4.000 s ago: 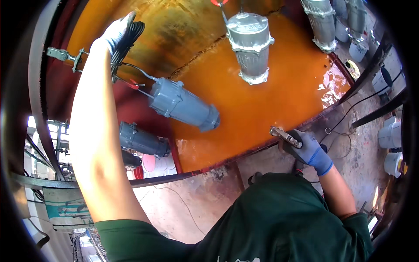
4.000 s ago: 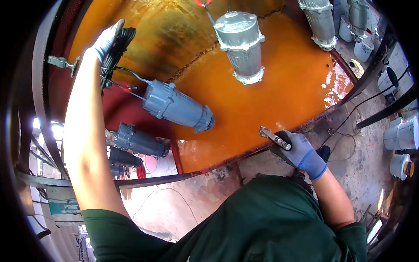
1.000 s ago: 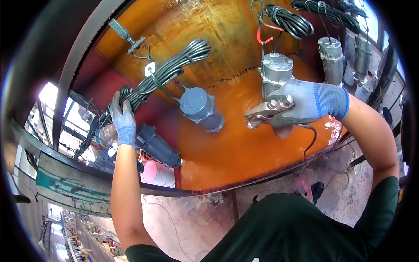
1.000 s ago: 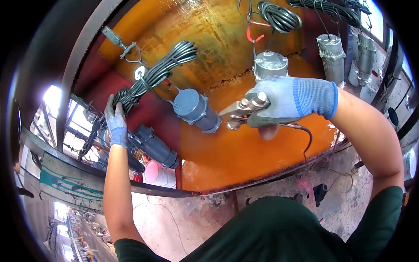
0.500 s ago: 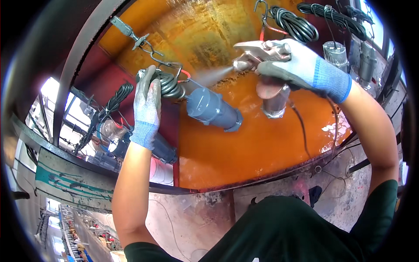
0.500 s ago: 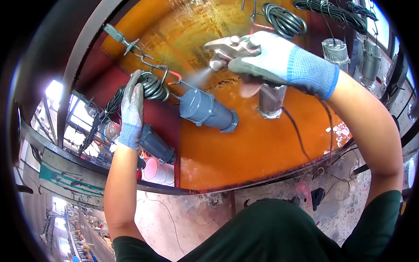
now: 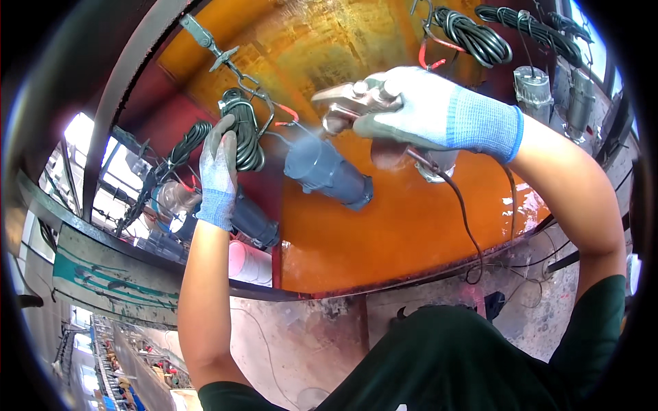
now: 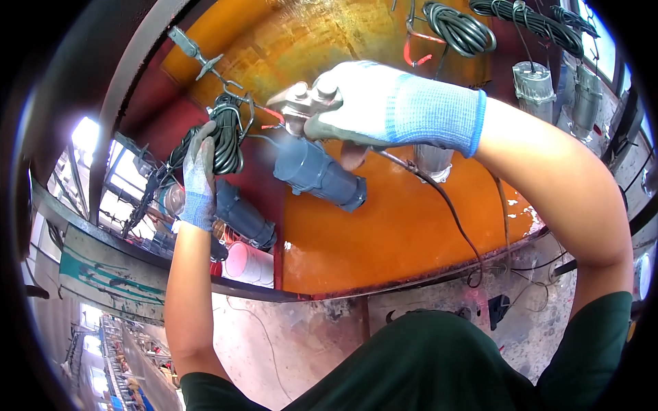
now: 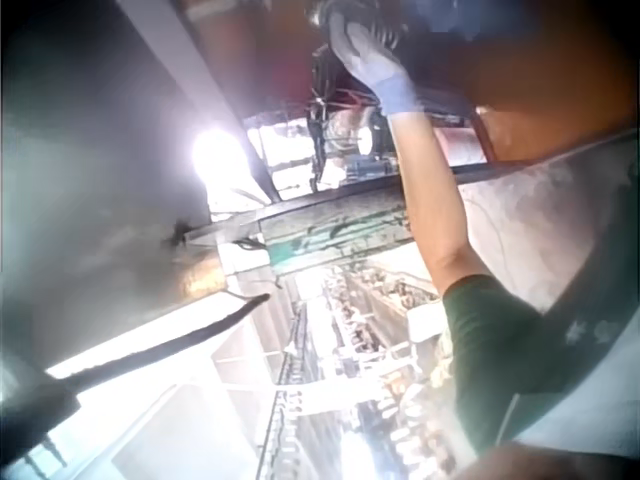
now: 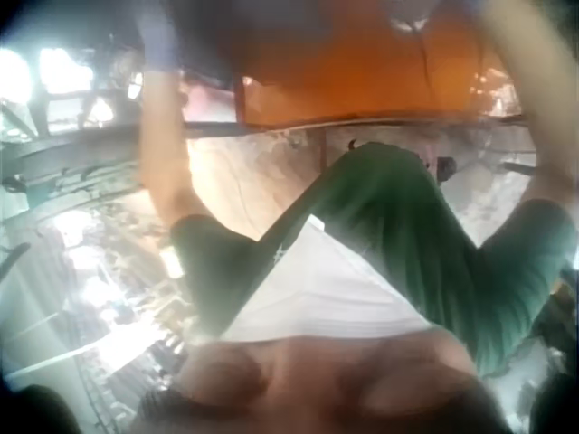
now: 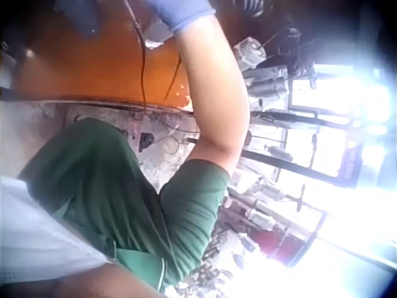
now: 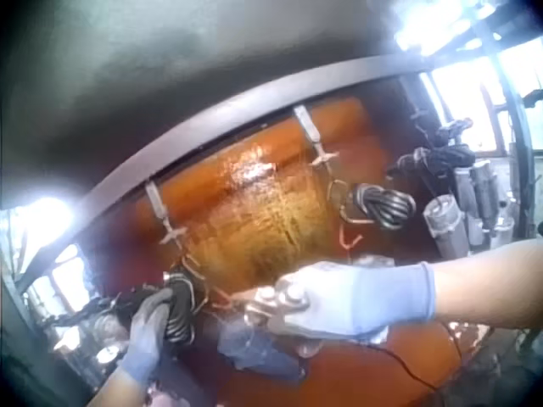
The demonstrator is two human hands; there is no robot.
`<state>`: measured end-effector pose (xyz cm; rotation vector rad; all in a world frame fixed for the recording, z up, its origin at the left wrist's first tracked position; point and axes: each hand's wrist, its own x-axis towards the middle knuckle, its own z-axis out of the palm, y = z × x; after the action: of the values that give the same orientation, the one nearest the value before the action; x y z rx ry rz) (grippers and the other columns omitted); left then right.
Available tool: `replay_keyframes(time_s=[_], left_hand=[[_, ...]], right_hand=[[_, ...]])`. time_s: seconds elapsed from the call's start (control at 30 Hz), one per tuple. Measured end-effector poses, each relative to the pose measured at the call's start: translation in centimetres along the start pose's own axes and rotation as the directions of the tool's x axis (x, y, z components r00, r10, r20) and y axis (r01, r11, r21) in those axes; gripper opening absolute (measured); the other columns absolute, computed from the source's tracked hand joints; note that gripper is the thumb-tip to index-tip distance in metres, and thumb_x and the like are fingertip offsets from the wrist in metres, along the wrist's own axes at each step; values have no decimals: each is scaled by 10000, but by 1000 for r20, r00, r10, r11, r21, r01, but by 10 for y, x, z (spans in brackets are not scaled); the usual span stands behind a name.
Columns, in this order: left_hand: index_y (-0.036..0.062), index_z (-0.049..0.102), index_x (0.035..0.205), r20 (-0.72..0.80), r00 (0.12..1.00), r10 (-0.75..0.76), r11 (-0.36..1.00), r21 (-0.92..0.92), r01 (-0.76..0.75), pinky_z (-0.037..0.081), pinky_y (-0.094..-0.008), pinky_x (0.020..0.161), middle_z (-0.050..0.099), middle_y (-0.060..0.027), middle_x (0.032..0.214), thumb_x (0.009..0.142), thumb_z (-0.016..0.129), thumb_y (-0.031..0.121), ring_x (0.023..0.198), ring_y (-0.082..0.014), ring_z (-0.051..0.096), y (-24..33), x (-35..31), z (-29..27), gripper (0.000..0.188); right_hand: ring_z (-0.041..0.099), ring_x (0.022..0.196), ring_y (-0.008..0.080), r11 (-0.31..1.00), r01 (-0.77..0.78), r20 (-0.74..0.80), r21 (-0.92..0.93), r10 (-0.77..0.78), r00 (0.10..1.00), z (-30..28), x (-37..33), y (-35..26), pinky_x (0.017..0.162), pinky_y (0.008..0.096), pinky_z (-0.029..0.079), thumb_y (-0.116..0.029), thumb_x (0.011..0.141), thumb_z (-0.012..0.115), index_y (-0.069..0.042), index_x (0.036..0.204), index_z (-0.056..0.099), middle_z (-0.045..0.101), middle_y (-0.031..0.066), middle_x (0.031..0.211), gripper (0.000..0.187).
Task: The person spray paints hanging motor housings using a spray gun, turning each piece by hand to coat all sides. They press a button on a control panel to advance the overhead line and continue spray painting the remaining components.
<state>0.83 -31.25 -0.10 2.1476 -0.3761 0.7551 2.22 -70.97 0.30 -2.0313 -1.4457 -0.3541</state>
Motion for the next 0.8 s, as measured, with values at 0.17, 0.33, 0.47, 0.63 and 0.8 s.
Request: replay_keyframes(time_s=[0.17,0.33,0.47,0.63,0.8], left_hand=[[0,638,1384,-11,995,99,976,198,-95,483,-402,1088,677,-205,1317,1067,596,204,1229,-328,643,-8,-1,-4,379],[-16,640,1375,-34,993,114,973,205,-105,471,-386,1095,667,-209,1325,1077,594,207,1238,-316,639,-11,-4,-3,375],[-30,631,1392,-29,990,139,971,201,-130,456,-369,1114,638,-181,1373,1087,591,226,1255,-274,620,-9,-7,2,400],[-34,615,1417,-70,995,70,997,-3,-71,421,-356,1156,625,-159,1418,1086,565,227,1321,-250,578,-32,-8,1,424],[-38,593,1437,-164,986,3,970,-237,-42,430,-345,1143,620,-130,1416,1105,531,231,1271,-202,589,-39,-15,7,432]], right_hand=[[763,670,169,875,-465,348,133,398,849,-4,19,-50,637,326,611,-315,1000,659,-56,1177,720,783,90,786,320],[735,661,160,932,-255,134,258,227,965,1,15,-31,619,305,592,-266,958,706,-20,1105,705,747,81,809,287],[747,680,183,873,-483,296,64,446,845,-7,-5,-53,622,330,582,-340,972,696,-32,1042,700,756,96,772,316],[745,663,145,874,-440,-156,208,474,867,4,-66,-14,625,327,589,-235,988,663,-29,1158,691,740,93,736,268],[735,697,168,646,-746,372,161,661,652,50,-172,-5,719,335,584,-224,954,689,-66,1134,722,757,72,752,242]])
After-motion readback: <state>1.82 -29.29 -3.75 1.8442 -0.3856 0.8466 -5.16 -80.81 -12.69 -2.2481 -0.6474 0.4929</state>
